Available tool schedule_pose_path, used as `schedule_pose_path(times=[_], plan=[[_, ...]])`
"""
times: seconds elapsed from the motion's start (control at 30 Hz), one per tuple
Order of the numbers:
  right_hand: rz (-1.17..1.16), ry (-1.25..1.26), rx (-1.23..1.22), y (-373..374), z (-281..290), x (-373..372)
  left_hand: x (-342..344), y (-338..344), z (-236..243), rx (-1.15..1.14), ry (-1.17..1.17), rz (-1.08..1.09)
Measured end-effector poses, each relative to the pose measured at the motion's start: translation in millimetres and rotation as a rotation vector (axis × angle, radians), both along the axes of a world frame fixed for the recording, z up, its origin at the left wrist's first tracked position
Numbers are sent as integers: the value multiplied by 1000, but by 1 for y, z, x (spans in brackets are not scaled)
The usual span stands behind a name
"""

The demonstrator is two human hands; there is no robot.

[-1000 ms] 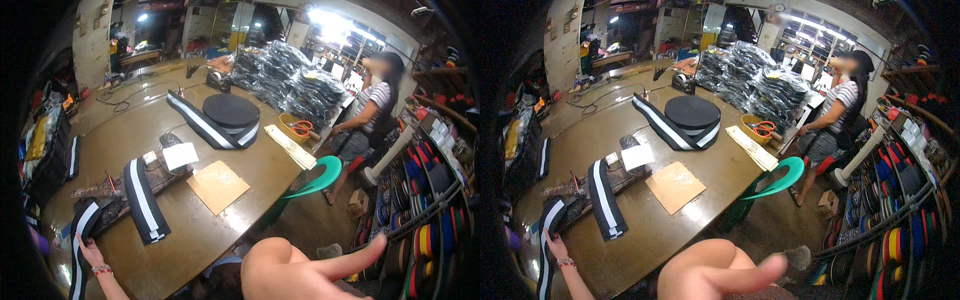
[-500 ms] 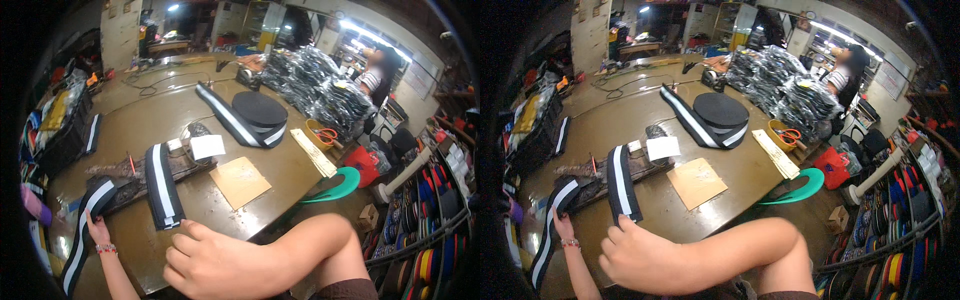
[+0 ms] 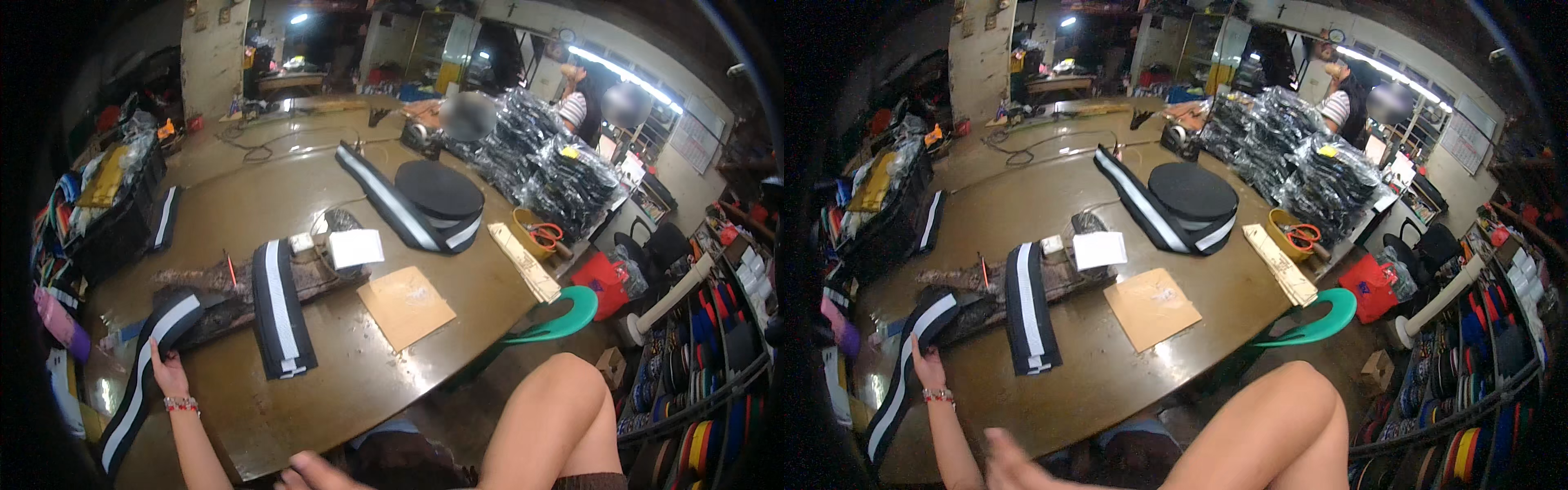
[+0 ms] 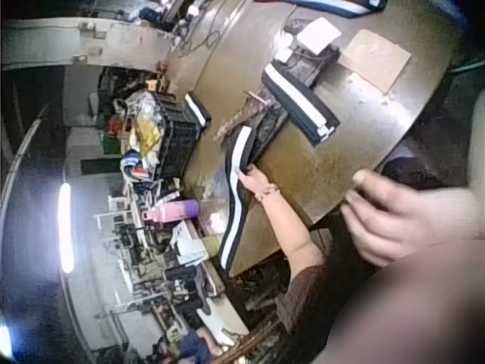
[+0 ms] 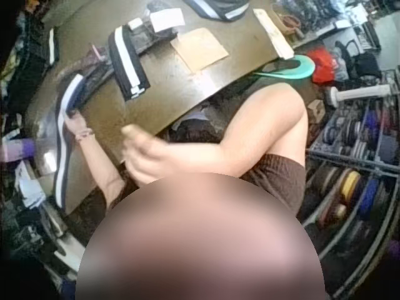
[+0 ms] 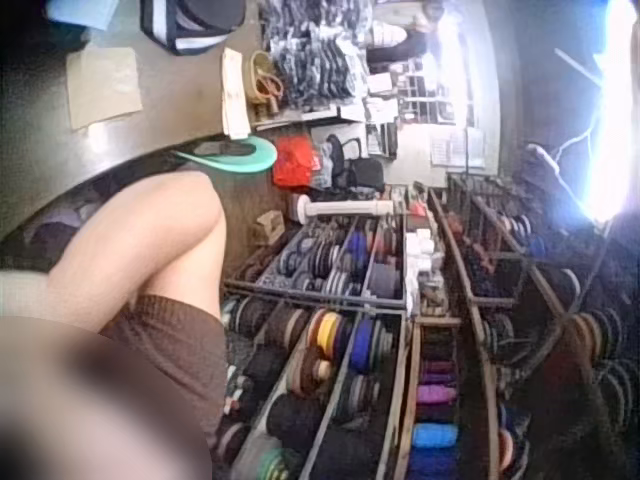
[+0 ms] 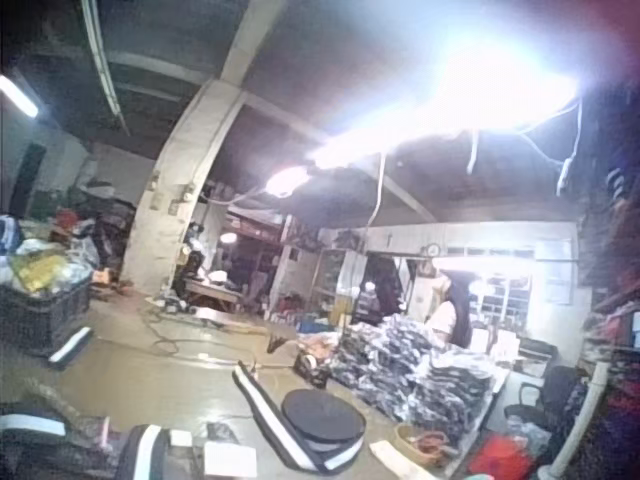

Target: The person measures and marks a long black-and-white striped fabric strip using a yellow template and a white marker. They align the template, trace along its edge, then fold and stack the marked sections on the table.

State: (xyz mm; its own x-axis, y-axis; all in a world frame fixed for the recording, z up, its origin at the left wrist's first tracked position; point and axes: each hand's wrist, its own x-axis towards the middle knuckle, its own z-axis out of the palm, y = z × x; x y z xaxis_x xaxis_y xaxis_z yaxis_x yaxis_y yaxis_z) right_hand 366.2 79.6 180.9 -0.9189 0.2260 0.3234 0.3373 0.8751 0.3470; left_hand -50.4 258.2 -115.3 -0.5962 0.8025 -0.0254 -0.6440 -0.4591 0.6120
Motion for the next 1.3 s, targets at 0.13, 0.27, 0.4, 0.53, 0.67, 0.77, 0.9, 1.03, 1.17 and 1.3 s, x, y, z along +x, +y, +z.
schedule_pose_path(times=[0.13,0.27,0.4,0.53,0.67,0.77,0.9,1.03,1.17,1.3], plan=[[-46,-248,-878,30,-23,68,2,1,8,-22,30,-57],[-448,-449,-1505,71,-143,172,-4,4,12,6,8,-117],[-1435,114,-2043,38,-318,252,-7,5,13,151,83,-264],[-1250,648,-1552,-37,-464,200,-4,4,11,114,44,-165],[-1053,474,-1737,-49,-527,167,0,4,9,-23,18,-45],[-1063,546,-2116,-32,-528,172,3,3,5,8,19,-54],[-1158,837,-2434,-16,-459,155,8,1,2,-6,66,-5],[-447,-35,-1671,14,-299,129,18,-1,20,-32,-35,-5],[-239,-266,-1701,71,-147,106,64,-11,87,196,-86,-106],[-156,602,-1558,115,-112,13,172,-14,177,12,-53,-21]])
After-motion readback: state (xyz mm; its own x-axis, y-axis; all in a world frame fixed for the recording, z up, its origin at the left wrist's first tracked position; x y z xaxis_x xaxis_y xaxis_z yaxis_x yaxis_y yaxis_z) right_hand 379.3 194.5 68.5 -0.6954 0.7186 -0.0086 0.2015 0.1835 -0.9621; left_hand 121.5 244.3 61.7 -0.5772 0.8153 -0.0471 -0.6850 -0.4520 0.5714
